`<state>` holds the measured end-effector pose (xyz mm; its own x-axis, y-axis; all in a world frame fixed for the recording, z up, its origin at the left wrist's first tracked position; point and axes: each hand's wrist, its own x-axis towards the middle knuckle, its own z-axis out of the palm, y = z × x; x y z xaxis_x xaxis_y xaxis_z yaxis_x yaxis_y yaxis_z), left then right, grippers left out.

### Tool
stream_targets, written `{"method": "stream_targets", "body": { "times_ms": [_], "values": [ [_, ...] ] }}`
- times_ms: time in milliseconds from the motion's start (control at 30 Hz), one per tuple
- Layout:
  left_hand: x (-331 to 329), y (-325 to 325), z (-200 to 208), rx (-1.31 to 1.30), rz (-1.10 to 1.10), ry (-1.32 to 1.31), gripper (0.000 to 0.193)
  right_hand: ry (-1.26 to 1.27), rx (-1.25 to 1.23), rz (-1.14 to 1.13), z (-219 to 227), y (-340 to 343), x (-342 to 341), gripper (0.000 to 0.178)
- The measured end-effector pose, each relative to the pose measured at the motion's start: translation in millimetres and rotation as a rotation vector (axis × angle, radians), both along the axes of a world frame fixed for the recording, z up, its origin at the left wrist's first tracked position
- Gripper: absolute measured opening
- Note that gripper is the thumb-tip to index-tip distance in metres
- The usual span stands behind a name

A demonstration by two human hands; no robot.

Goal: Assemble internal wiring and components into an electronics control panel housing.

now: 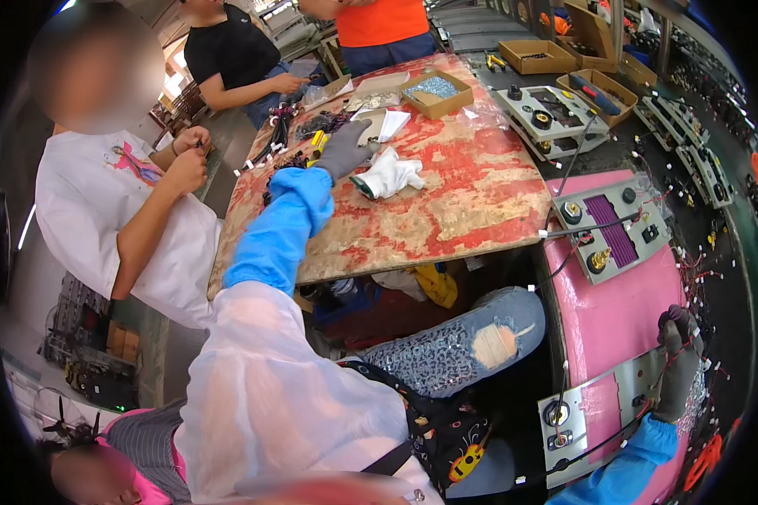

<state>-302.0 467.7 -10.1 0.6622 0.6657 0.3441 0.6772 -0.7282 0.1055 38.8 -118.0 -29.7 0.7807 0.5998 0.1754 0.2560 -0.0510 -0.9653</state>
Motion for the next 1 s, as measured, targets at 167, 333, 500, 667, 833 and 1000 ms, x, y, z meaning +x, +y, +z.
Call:
{"method": "stream_targets", "body": {
  "times_ms": [167, 333, 500, 667, 833, 1000],
  "values": [
    [35, 0, -10, -0.31, 0.46, 0.162, 0.11, 0.013, 0.014, -0.023, 5, -6, -7, 0.024],
    [32, 6, -3, -0.397, 0.569, 0.062, 0.119, 0.044, -0.024, -0.052, 9, 0, -8, 0.023],
    [34, -6, -10, -0.362, 0.543, 0.023, 0.113, 0.077, -0.062, -0.054, 13, -4, -15, 0.022],
    [33, -6, -10, -0.284, 0.421, -0.062, 0.1, 0.188, 0.024, -0.089, 19, 7, -24, 0.022],
    [42, -3, -19, -0.179, 0.337, -0.024, 0.094, 0.096, 0.025, -0.104, 9, 4, -13, 0.022],
    [28, 4, -21, 0.029, 0.152, -0.05, 0.076, 0.098, 0.005, -0.083, 0, 0, -3, 0.027]
  ]
}}
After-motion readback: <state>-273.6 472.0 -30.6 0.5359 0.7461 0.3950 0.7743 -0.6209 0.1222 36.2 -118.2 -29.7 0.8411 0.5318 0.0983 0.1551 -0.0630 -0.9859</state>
